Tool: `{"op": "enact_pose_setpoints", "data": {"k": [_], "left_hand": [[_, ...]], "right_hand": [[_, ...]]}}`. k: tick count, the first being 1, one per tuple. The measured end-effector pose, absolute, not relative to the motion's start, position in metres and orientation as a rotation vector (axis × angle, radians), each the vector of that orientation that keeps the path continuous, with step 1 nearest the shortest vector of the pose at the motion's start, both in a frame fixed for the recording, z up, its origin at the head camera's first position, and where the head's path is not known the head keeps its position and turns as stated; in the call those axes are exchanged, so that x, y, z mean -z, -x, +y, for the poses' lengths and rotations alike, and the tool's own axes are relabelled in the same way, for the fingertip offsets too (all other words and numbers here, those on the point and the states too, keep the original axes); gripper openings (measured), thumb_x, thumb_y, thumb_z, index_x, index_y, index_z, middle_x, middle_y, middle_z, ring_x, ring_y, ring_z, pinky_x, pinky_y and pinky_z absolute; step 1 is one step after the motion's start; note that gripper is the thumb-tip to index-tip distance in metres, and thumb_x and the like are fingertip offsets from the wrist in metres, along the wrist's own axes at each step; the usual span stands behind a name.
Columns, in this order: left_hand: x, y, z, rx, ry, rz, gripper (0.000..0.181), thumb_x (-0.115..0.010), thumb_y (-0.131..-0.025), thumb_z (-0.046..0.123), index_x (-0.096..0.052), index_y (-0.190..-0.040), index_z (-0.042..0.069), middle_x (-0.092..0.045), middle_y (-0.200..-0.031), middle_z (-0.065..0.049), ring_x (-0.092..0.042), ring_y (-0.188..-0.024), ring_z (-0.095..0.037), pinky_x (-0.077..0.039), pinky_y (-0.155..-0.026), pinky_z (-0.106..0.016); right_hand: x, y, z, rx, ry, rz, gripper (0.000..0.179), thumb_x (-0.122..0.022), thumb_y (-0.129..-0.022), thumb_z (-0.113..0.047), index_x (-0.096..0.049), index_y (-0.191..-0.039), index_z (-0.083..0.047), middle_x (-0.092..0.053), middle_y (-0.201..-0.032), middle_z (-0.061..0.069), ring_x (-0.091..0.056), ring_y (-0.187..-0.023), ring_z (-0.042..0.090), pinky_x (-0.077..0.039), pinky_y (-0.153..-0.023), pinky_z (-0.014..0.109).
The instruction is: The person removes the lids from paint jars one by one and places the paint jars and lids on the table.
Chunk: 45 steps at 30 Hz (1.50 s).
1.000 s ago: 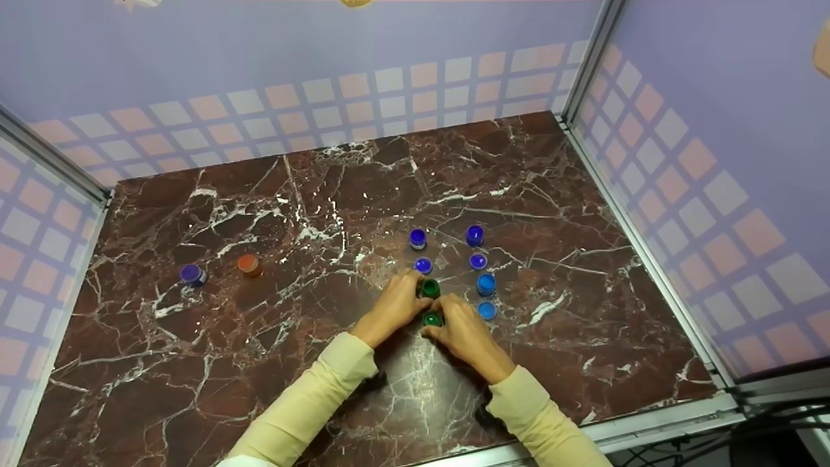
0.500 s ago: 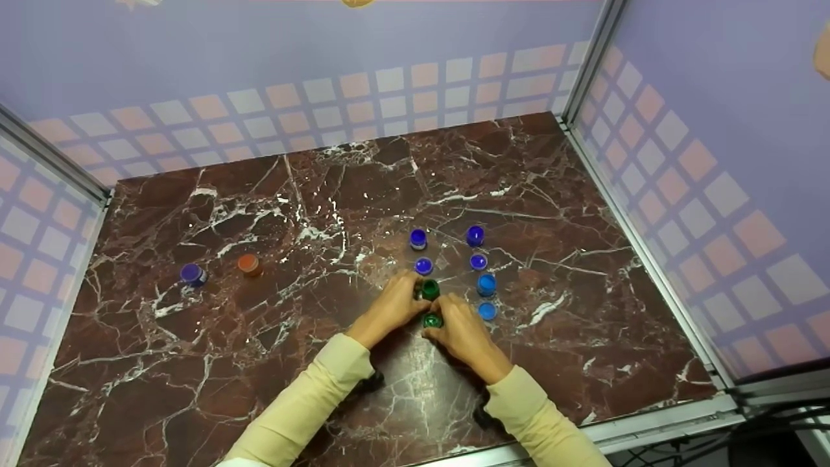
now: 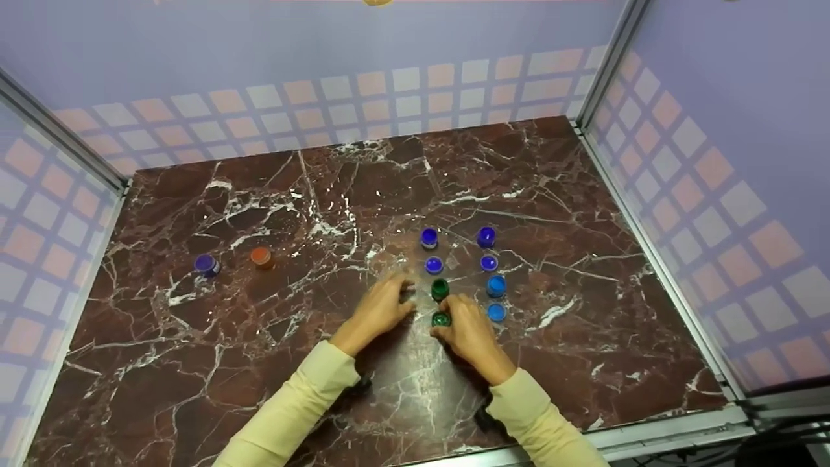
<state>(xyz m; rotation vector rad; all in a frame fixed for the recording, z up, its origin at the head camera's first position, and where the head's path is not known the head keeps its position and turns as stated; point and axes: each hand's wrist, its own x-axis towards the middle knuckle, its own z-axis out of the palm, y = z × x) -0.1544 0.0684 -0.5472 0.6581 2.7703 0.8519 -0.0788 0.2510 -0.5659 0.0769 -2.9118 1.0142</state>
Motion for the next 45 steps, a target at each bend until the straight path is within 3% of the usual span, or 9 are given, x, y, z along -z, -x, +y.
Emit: {"op": "enact_pose_setpoints", "data": {"k": [5,13,27,33,45], "left_hand": [[0.546,0.153,0.044,-0.932,-0.544,2.724,0.041,-0.076,-0.092,0.014,-0.065,-0.131,0.008,-0.06,-0.136,-0.011,-0.061,-0.121,-0.033,-0.05,-0.103,-0.046],[0.542,0.153,-0.008,-0.936,-0.441,2.801,0.039,-0.077,-0.092,0.02,-0.067,-0.127,0.007,-0.062,-0.123,-0.01,-0.064,-0.11,-0.029,-0.053,-0.096,-0.044],[0.518,0.183,-0.11,-1.015,-0.126,3.074,0.038,-0.077,-0.092,0.018,-0.068,-0.125,0.001,-0.063,-0.124,-0.021,-0.062,-0.11,-0.039,-0.051,-0.095,-0.052],[0.517,0.203,-0.14,-1.081,0.043,3.166,0.047,-0.078,-0.091,0.015,-0.061,-0.129,-0.005,-0.06,-0.123,-0.026,-0.058,-0.116,-0.043,-0.046,-0.099,-0.054],[0.527,0.234,-0.159,-1.11,0.104,3.022,0.069,-0.075,-0.096,0.021,-0.041,-0.149,-0.008,-0.045,-0.146,-0.031,-0.041,-0.138,-0.046,-0.033,-0.115,-0.055]], "right_hand": [[0.562,0.079,0.247,-1.056,-0.003,-2.925,0.034,-0.092,-0.076,-0.011,-0.067,-0.097,-0.004,-0.061,-0.088,0.008,-0.058,-0.082,0.027,-0.048,-0.074,0.045],[0.559,0.075,0.242,-1.043,0.071,-2.962,0.031,-0.089,-0.078,-0.009,-0.068,-0.1,-0.007,-0.061,-0.092,0.007,-0.059,-0.09,0.03,-0.047,-0.078,0.049],[0.559,0.078,0.243,-1.091,0.065,-2.954,0.032,-0.087,-0.074,-0.004,-0.07,-0.1,-0.007,-0.062,-0.091,0.008,-0.057,-0.087,0.03,-0.045,-0.08,0.048],[0.559,0.078,0.244,-1.102,0.077,-2.955,0.032,-0.087,-0.073,-0.005,-0.07,-0.1,-0.007,-0.061,-0.09,0.008,-0.057,-0.085,0.028,-0.045,-0.077,0.047],[0.559,0.077,0.243,-1.128,0.071,-2.927,0.032,-0.088,-0.073,-0.004,-0.07,-0.099,-0.007,-0.06,-0.088,0.007,-0.057,-0.083,0.027,-0.046,-0.076,0.046]]}}
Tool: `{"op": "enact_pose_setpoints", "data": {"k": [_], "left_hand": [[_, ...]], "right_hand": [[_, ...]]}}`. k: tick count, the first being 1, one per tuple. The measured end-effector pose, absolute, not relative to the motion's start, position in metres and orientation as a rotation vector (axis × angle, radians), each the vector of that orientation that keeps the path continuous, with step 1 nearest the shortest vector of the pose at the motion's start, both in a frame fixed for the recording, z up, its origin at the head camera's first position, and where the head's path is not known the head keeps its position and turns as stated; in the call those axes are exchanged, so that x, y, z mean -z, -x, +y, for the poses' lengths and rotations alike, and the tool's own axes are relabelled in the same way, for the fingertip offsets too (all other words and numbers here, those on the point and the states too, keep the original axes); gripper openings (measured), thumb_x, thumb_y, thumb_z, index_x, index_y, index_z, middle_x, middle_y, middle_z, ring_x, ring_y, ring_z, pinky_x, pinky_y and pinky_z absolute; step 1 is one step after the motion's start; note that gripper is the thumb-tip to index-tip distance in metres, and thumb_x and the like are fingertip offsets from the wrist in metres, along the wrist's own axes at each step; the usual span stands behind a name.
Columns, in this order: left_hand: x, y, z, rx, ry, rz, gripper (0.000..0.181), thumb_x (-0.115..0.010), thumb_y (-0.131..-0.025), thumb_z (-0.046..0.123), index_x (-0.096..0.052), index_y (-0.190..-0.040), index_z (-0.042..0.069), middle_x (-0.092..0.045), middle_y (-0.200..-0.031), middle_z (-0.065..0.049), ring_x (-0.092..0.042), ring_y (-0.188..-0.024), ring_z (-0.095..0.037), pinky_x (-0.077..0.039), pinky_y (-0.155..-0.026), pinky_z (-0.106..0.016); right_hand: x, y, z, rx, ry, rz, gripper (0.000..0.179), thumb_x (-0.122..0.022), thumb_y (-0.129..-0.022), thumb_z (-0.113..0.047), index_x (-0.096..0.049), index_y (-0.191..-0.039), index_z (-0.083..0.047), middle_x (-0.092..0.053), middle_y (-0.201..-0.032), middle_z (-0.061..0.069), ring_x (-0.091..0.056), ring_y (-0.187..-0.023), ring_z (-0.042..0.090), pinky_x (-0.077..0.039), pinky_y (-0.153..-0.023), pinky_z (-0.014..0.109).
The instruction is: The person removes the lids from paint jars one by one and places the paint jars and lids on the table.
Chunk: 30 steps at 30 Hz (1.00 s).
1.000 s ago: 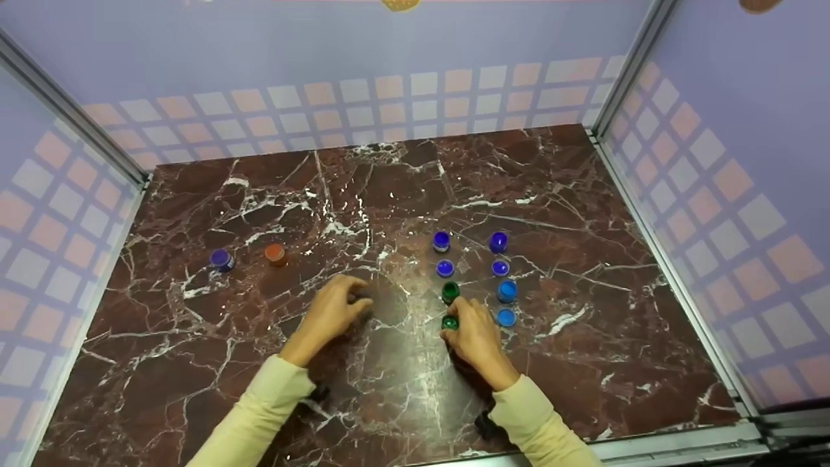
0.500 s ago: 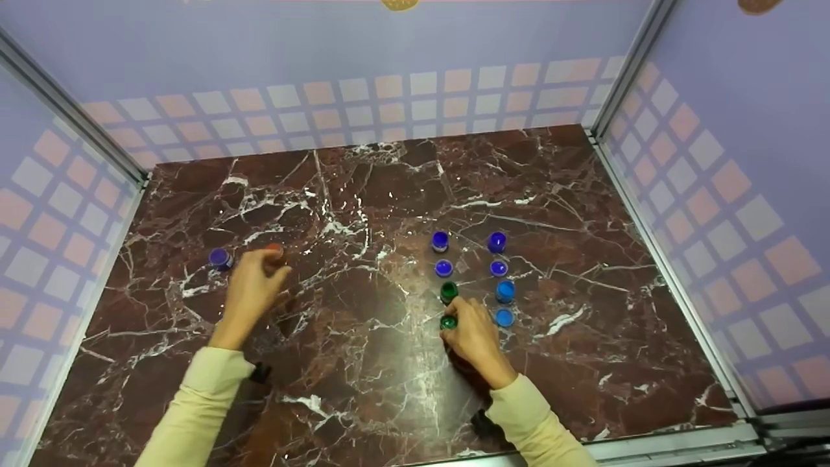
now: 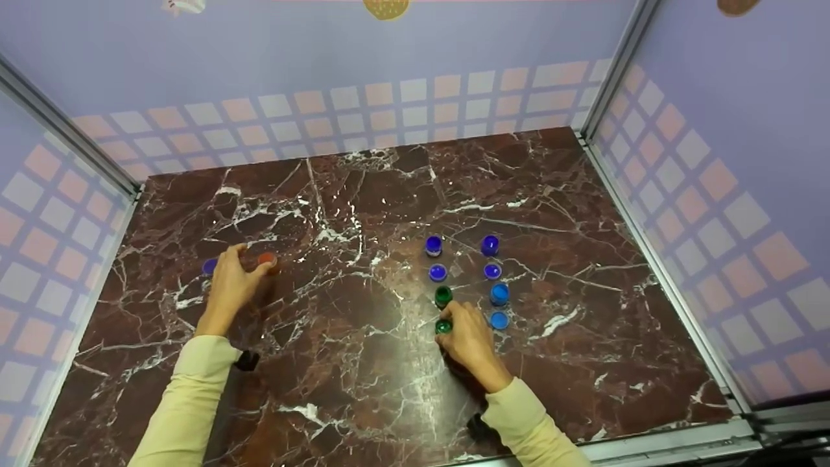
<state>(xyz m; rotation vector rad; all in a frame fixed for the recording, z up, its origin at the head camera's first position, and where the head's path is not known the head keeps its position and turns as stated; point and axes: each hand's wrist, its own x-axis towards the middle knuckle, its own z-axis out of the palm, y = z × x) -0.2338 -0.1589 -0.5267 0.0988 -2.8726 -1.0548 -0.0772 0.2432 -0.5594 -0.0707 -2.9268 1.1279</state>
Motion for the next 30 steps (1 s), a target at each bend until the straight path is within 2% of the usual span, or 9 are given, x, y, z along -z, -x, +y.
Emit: {"op": "enact_pose_setpoints", "data": {"k": [8,16,20,25,30], "left_hand": [[0.539,0.245,-0.159,1.007,-0.079,-2.943,0.077,-0.078,-0.093,0.026,-0.039,-0.152,-0.005,-0.039,-0.153,-0.031,-0.037,-0.141,-0.048,-0.029,-0.117,-0.055],[0.548,0.252,-0.156,0.965,-0.172,-3.001,0.075,-0.081,-0.09,0.023,-0.044,-0.152,0.001,-0.04,-0.146,-0.027,-0.039,-0.136,-0.045,-0.037,-0.11,-0.056],[0.55,0.255,-0.154,0.995,-0.182,-2.981,0.065,-0.079,-0.091,0.018,-0.049,-0.145,-0.002,-0.044,-0.142,-0.029,-0.042,-0.132,-0.045,-0.039,-0.108,-0.055],[0.552,0.258,-0.151,1.032,-0.145,-2.946,0.049,-0.078,-0.089,0.009,-0.056,-0.129,-0.009,-0.051,-0.129,-0.031,-0.048,-0.124,-0.046,-0.04,-0.107,-0.052],[0.552,0.259,-0.147,1.015,-0.1,-2.937,0.043,-0.078,-0.089,0.008,-0.058,-0.122,-0.01,-0.055,-0.122,-0.031,-0.053,-0.119,-0.047,-0.042,-0.105,-0.052]], "right_hand": [[0.561,0.076,0.242,-1.133,0.052,-2.923,0.032,-0.088,-0.073,-0.004,-0.07,-0.099,-0.007,-0.06,-0.088,0.007,-0.057,-0.083,0.026,-0.047,-0.077,0.047],[0.56,0.077,0.24,-1.089,0.051,-2.938,0.032,-0.089,-0.073,-0.005,-0.07,-0.098,-0.009,-0.062,-0.089,0.006,-0.058,-0.084,0.027,-0.047,-0.078,0.048],[0.561,0.077,0.24,-1.09,0.044,-2.935,0.032,-0.089,-0.073,-0.004,-0.07,-0.098,-0.009,-0.061,-0.088,0.006,-0.057,-0.083,0.025,-0.047,-0.077,0.047],[0.561,0.077,0.241,-1.09,0.023,-2.935,0.032,-0.088,-0.074,-0.005,-0.069,-0.099,-0.007,-0.062,-0.088,0.006,-0.057,-0.084,0.025,-0.046,-0.077,0.046],[0.56,0.076,0.244,-1.069,0.026,-2.936,0.033,-0.089,-0.075,-0.006,-0.068,-0.101,-0.007,-0.061,-0.09,0.007,-0.057,-0.085,0.027,-0.046,-0.078,0.047]]}}
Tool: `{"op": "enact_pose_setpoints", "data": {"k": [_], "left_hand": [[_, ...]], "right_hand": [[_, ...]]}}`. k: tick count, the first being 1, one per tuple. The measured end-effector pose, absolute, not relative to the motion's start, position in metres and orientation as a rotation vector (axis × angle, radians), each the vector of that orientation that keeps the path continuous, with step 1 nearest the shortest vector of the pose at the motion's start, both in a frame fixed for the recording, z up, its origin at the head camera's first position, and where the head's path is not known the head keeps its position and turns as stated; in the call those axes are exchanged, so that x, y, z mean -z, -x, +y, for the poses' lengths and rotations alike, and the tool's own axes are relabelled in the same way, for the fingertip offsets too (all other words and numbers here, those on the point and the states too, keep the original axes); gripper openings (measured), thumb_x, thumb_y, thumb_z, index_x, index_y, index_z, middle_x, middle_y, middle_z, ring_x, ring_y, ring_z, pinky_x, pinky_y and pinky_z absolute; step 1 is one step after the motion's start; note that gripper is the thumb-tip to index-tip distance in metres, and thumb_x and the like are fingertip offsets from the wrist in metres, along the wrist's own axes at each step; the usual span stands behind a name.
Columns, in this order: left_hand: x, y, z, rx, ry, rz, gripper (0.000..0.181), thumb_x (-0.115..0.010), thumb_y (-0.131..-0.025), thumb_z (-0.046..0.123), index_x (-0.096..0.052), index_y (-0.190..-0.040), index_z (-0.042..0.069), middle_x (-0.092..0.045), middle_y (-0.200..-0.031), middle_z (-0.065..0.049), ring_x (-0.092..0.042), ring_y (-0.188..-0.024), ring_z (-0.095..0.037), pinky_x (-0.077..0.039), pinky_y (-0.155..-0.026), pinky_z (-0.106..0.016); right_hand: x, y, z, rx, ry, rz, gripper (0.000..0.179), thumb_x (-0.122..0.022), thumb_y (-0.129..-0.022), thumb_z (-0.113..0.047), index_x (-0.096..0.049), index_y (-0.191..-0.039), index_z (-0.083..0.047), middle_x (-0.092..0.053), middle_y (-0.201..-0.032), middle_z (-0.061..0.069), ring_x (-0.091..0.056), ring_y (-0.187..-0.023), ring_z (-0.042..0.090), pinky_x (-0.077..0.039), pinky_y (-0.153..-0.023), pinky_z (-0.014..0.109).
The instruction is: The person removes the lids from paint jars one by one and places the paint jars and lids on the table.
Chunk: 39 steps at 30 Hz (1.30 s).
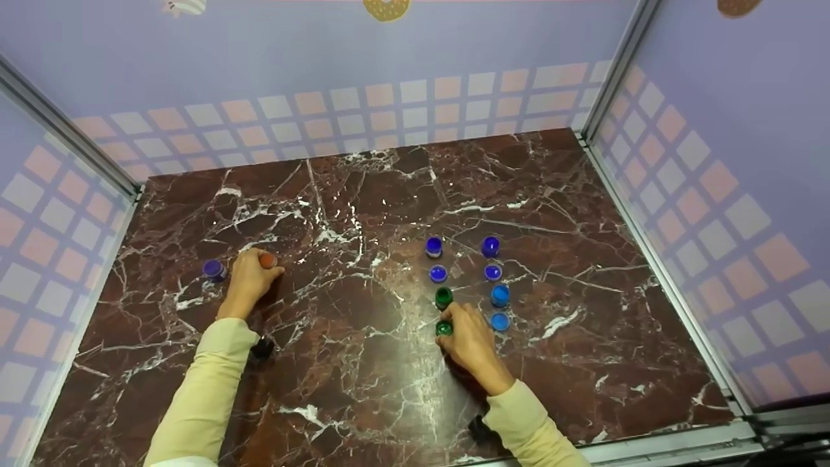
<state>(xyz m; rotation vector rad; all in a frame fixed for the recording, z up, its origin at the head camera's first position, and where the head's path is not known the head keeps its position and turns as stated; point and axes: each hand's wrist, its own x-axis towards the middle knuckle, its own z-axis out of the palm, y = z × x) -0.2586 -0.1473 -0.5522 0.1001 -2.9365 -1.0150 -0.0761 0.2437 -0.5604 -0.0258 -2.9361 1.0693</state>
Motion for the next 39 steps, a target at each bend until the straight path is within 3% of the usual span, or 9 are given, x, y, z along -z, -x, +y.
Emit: {"op": "enact_pose_setpoints", "data": {"k": [7,21,39], "left_hand": [[0.551,0.254,-0.145,0.978,-0.091,-2.943,0.043,-0.079,-0.089,0.01,-0.06,-0.122,-0.01,-0.057,-0.119,-0.029,-0.058,-0.115,-0.047,-0.046,-0.101,-0.052],[0.55,0.236,-0.129,0.95,-0.05,-2.994,0.041,-0.079,-0.089,0.008,-0.06,-0.121,-0.01,-0.057,-0.119,-0.028,-0.055,-0.116,-0.046,-0.047,-0.1,-0.052],[0.55,0.194,-0.099,1.018,0.16,-2.994,0.034,-0.085,-0.083,0.006,-0.065,-0.109,-0.004,-0.059,-0.107,-0.022,-0.058,-0.106,-0.041,-0.05,-0.092,-0.05]], "right_hand": [[0.56,0.075,0.244,-1.055,0.017,-2.943,0.034,-0.089,-0.076,-0.007,-0.068,-0.103,-0.006,-0.061,-0.092,0.008,-0.058,-0.086,0.028,-0.047,-0.078,0.047],[0.562,0.074,0.244,-1.039,0.004,-2.933,0.034,-0.088,-0.076,-0.007,-0.068,-0.103,-0.004,-0.062,-0.095,0.01,-0.058,-0.092,0.032,-0.047,-0.082,0.048],[0.565,0.069,0.242,-1.038,0.011,-2.896,0.037,-0.089,-0.076,-0.007,-0.068,-0.106,-0.003,-0.062,-0.099,0.011,-0.059,-0.096,0.033,-0.049,-0.085,0.05]]}}
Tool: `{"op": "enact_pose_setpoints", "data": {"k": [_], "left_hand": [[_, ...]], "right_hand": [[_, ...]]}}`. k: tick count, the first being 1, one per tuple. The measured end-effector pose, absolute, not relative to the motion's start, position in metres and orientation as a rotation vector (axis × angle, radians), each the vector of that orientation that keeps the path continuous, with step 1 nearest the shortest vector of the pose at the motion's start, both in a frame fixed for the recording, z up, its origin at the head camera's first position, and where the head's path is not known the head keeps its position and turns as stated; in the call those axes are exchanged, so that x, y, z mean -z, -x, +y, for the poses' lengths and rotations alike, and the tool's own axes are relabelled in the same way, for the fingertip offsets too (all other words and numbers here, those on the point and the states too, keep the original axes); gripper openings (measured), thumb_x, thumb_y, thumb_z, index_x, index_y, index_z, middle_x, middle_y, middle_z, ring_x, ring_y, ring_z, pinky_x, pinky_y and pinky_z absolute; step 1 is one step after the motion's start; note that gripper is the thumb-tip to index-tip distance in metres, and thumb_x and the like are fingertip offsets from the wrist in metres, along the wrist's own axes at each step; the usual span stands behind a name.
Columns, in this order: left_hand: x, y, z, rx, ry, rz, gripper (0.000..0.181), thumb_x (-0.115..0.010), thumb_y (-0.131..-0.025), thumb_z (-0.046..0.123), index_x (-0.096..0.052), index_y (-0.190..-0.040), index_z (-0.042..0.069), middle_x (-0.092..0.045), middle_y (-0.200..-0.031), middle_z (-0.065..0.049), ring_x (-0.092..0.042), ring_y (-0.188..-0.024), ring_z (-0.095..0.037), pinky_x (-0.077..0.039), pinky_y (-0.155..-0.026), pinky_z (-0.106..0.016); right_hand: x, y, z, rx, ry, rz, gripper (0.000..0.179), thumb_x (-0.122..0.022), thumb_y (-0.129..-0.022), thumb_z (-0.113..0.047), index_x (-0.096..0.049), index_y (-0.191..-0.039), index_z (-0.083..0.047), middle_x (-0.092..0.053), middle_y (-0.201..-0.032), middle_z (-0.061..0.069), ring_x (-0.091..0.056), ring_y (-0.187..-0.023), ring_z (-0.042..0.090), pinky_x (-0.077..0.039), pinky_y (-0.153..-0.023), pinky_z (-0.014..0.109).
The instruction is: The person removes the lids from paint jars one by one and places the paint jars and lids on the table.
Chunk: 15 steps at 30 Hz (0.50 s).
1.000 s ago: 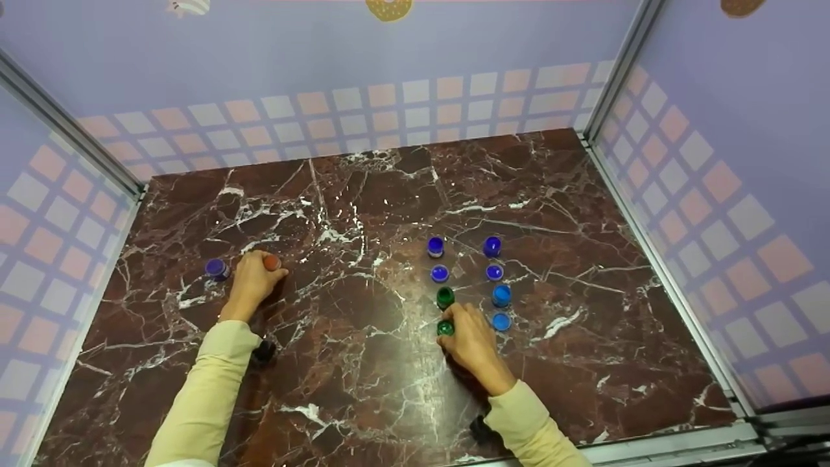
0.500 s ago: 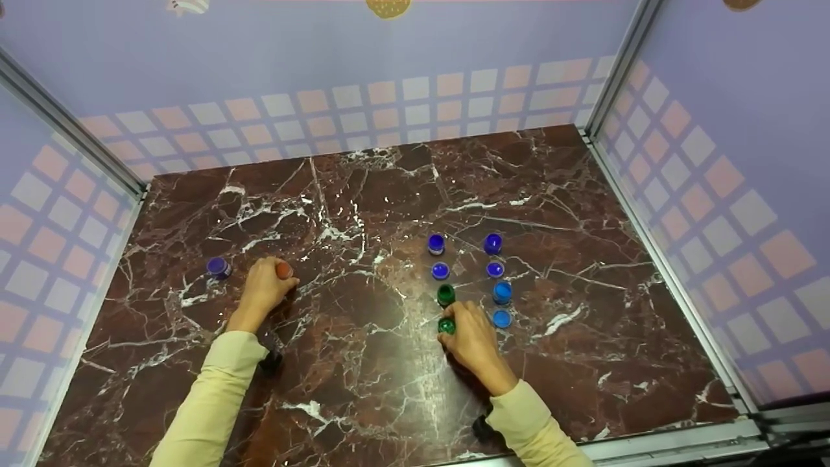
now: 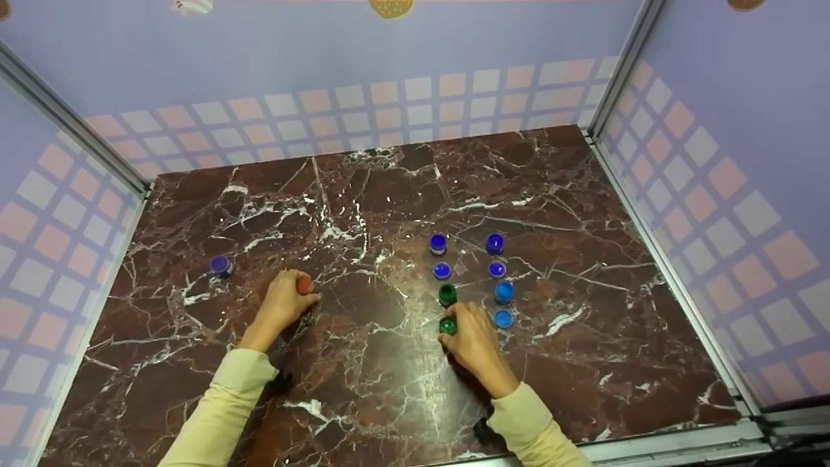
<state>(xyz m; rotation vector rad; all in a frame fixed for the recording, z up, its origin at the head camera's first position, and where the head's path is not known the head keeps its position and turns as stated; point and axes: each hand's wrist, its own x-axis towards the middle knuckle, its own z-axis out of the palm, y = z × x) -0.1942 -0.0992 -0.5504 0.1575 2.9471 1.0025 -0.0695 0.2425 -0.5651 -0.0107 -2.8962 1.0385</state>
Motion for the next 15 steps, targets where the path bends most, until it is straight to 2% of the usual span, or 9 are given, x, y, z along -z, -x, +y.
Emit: {"op": "enact_pose_setpoints", "data": {"k": [8,15], "left_hand": [[0.551,0.178,-0.085,-1.0,-0.288,2.963,0.035,-0.085,-0.08,0.002,-0.065,-0.108,-0.006,-0.061,-0.105,-0.021,-0.059,-0.104,-0.041,-0.051,-0.091,-0.05],[0.552,0.165,-0.072,-1.026,-0.382,2.935,0.034,-0.085,-0.079,0.001,-0.065,-0.106,-0.004,-0.06,-0.106,-0.019,-0.057,-0.107,-0.04,-0.05,-0.094,-0.05]], "right_hand": [[0.566,0.067,0.243,-1.077,-0.013,-2.807,0.042,-0.09,-0.076,-0.009,-0.064,-0.108,0.001,-0.06,-0.093,0.011,-0.056,-0.086,0.027,-0.047,-0.079,0.046],[0.564,0.063,0.243,-1.102,0.026,-2.757,0.035,-0.087,-0.08,-0.007,-0.066,-0.107,0.002,-0.06,-0.091,0.01,-0.055,-0.083,0.025,-0.047,-0.076,0.044]]}}
